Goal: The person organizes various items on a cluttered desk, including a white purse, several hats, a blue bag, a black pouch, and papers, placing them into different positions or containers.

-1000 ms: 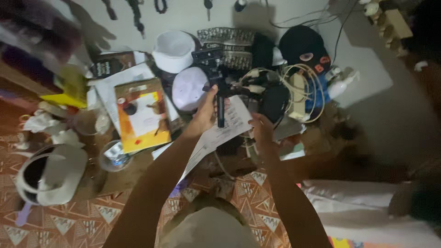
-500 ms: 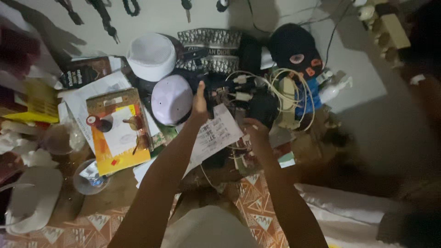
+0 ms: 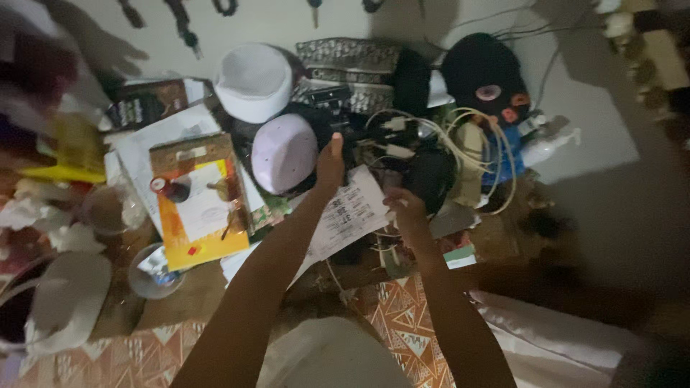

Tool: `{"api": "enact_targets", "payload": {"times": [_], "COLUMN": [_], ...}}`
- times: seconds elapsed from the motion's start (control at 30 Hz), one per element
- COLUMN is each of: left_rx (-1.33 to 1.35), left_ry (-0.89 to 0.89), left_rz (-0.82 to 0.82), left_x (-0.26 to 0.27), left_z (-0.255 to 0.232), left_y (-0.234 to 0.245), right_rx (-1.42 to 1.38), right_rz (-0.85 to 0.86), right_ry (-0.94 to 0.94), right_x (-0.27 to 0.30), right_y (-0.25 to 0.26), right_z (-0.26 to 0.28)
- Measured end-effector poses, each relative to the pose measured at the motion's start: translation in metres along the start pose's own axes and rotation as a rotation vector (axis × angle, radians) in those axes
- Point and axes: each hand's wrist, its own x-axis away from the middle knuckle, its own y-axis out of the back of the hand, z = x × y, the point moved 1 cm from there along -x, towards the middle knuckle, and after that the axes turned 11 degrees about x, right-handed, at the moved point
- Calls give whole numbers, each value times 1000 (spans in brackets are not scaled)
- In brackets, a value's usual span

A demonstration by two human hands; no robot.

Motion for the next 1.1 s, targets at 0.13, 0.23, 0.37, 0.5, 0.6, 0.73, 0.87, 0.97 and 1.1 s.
{"api": "enact_targets", "payload": {"times": [0.13, 0.23, 0.37, 0.5, 0.6, 0.73, 0.87, 0.97, 1.1], "left_rx": [-228, -261, -74, 211, 208, 413, 209, 587, 582], "left_ry": [-255, -206, -321, 134, 105, -64, -46, 180, 150], "left_rz": [-133, -116, -197, -227, -316, -324, -299, -379, -385], "left_x": [-7, -10, -3, 12, 13, 16, 36, 53, 68], "left_z": [11, 15, 16, 8, 15, 36, 13, -16, -28], "left_y": [5, 13, 16, 24, 34, 45, 63, 62, 65], "right_rx": [88, 112, 131, 155, 88, 150, 147, 99, 140], "right_rz": [-4, 75, 62, 105, 111, 170, 175, 220, 210], "right_ry": [-122, 45, -44, -23, -10, 47, 51, 71, 122], "right_x": [12, 2, -13, -24, -29, -27, -20, -14, -3], "right_y": [-18, -31, -47, -58, -68, -76, -89, -95, -97], "right_z": [25, 24, 8, -5, -9, -1, 7, 17, 30]}}
